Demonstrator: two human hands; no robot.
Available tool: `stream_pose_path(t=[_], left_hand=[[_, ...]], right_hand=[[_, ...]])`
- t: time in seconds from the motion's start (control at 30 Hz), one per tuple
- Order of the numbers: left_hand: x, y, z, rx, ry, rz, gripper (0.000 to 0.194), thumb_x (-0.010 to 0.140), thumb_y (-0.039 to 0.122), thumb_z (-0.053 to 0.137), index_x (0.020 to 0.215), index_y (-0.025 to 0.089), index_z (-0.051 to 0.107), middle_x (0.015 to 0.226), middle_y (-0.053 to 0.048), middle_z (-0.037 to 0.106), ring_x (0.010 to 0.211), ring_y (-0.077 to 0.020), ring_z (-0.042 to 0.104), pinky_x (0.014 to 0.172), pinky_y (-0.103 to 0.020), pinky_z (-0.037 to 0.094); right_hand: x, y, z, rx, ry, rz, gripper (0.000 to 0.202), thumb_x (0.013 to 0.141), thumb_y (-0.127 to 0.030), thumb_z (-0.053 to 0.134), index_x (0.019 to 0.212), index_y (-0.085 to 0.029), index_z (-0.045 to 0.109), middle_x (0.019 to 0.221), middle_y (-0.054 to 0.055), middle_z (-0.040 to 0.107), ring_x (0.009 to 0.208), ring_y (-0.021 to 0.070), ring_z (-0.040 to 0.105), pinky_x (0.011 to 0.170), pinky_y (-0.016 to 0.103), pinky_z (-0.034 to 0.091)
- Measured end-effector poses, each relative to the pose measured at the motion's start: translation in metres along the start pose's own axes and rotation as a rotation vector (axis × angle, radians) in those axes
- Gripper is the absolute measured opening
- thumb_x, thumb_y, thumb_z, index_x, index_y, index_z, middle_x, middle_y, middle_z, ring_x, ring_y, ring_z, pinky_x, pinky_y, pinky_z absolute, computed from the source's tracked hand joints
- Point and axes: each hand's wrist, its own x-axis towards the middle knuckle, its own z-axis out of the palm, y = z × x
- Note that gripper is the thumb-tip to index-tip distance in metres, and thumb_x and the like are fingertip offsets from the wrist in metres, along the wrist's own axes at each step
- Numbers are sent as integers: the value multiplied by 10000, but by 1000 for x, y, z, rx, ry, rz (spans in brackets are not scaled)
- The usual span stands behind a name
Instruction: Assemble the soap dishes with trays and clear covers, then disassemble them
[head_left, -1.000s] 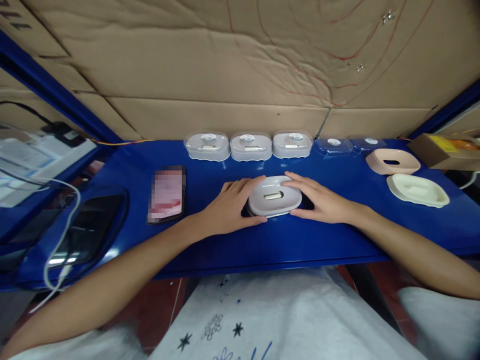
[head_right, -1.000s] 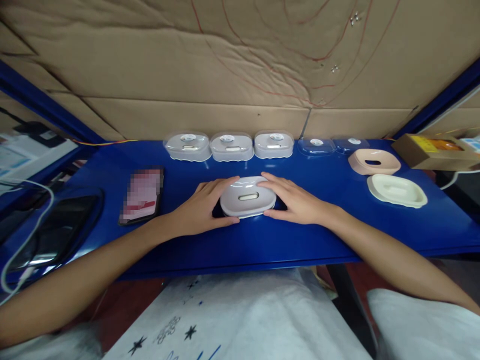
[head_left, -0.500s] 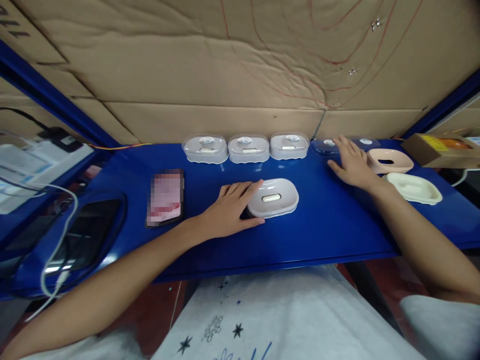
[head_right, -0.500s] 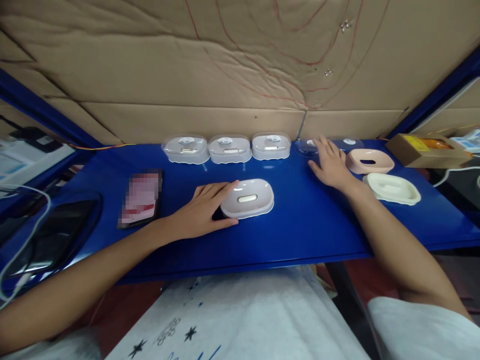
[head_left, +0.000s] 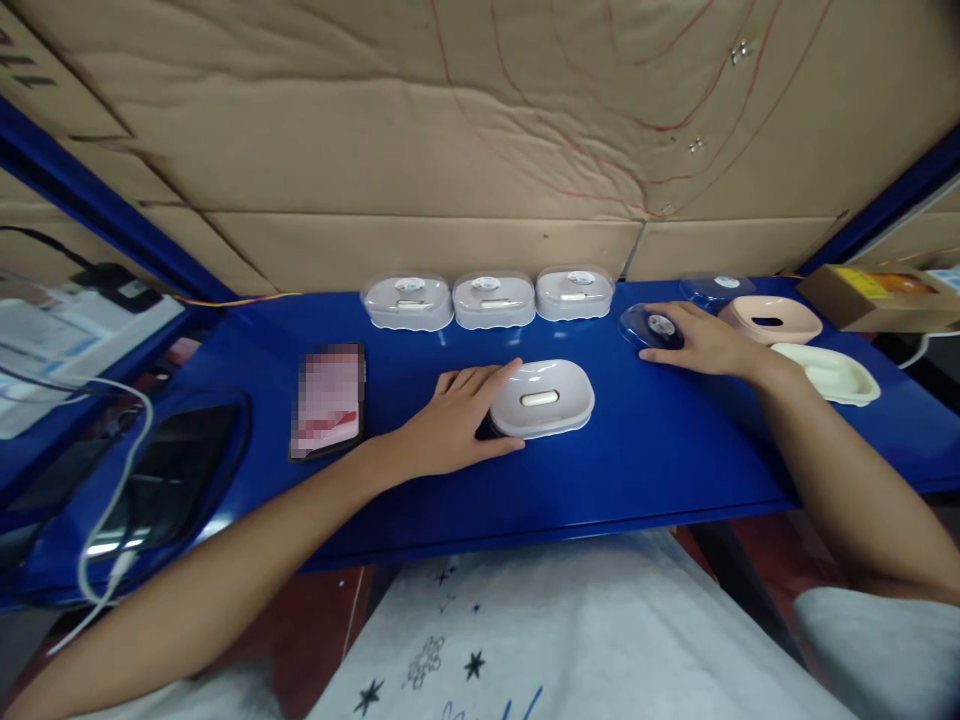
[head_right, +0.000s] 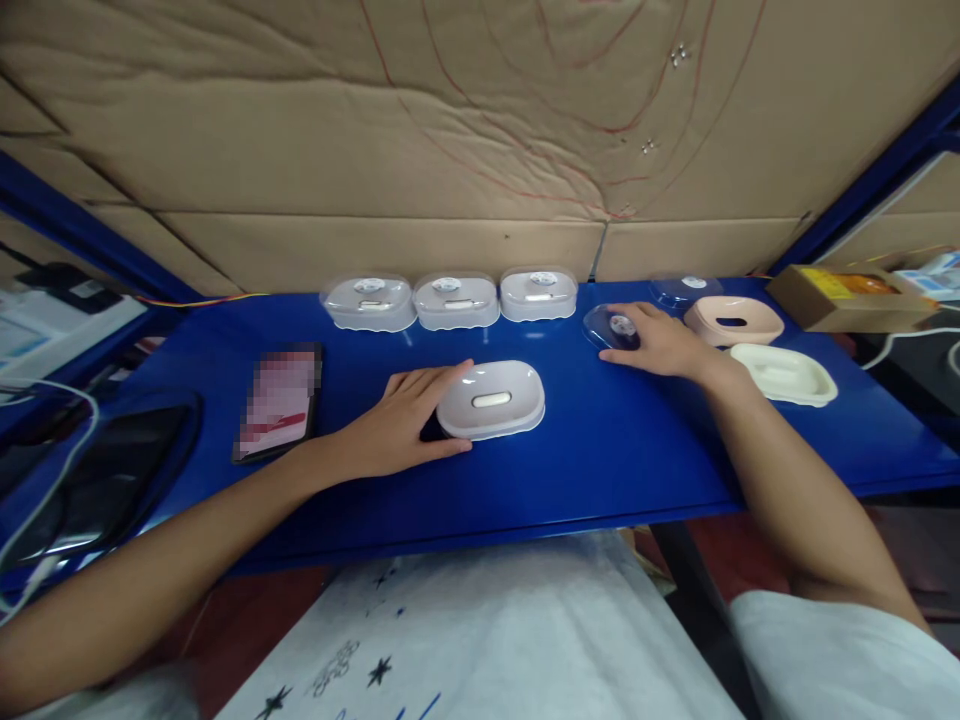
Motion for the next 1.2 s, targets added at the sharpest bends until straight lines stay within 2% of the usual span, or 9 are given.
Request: stream_pose_path(t=[0.07,0.17,0.3,0.4,0.63,0.83,1.03,1.13,1.2], left_hand=[[1,0,-1,-71,12,-22,1196,886,642,803,1748,298,49,1705,-178,431,1558,-430,385,1263,-596,238],[2,0,-1,-167,-1,-20,1344,820,600,883,1738,323,-58,1684,-150,484,1592,-416,343,1282,-610,181],[3,3,0,-203,-18,-20,1372,780,586,918,1740,331,-27,1702,-136,470,1606,-432,310,1281,-629,162],[2,6,5,-208,-25,-9,1372,767,627,916,1744,305,8,1698,-148,473,1602,-427,325,1283,-623,172],[1,10,12,-164,-26,5,1325,748,710,895,1741,267,138,1731,-178,405,1582,-452,360,1286,-613,217],[1,7,13,-164,-9,35,1241,768,712,884,1720,289,210,1735,-157,405,1567,-427,390,1290,-597,221],[1,7,12,-143,-32,39,1253,787,739,854,1730,260,182,1753,-175,366,1569,-437,372,1286,-601,223],[0,7,11,-125,-31,50,1249,837,772,786,1751,265,102,1759,-186,346,1563,-448,378,1272,-611,247],[-1,8,10,-115,-32,70,1222,886,775,732,1756,274,35,1739,-188,383,1551,-441,399,1264,-618,254]], right_hand=[[-1,-13,-1,100,35,-81,814,878,-697,739,1565,-326,510,1530,124,614,1378,435,612,1182,659,469],[-11,-57,-1,212,55,-284,802,893,-613,785,1587,-335,495,1593,96,576,1465,413,552,1232,627,441],[-33,-119,8,233,-10,-519,767,955,-519,773,1636,-362,459,1740,89,411,1571,370,445,1260,602,413],[-41,-141,17,179,-40,-592,762,994,-498,746,1668,-351,421,1756,120,381,1575,365,439,1249,610,414],[-43,-153,27,90,-10,-715,790,1048,-491,680,1721,-288,318,1763,166,353,1612,366,362,1264,629,384],[-43,-157,32,74,-7,-679,793,1061,-500,647,1730,-255,299,1764,179,344,1604,383,362,1263,633,394],[-41,-159,32,89,-31,-660,783,1055,-487,662,1724,-281,311,1775,149,334,1625,361,334,1286,619,367],[-37,-152,20,154,-115,-616,768,1024,-471,703,1696,-299,376,1766,128,361,1621,345,359,1288,591,372],[-35,-136,7,180,-153,-539,743,988,-476,730,1657,-326,445,1745,103,408,1592,352,415,1271,592,392]])
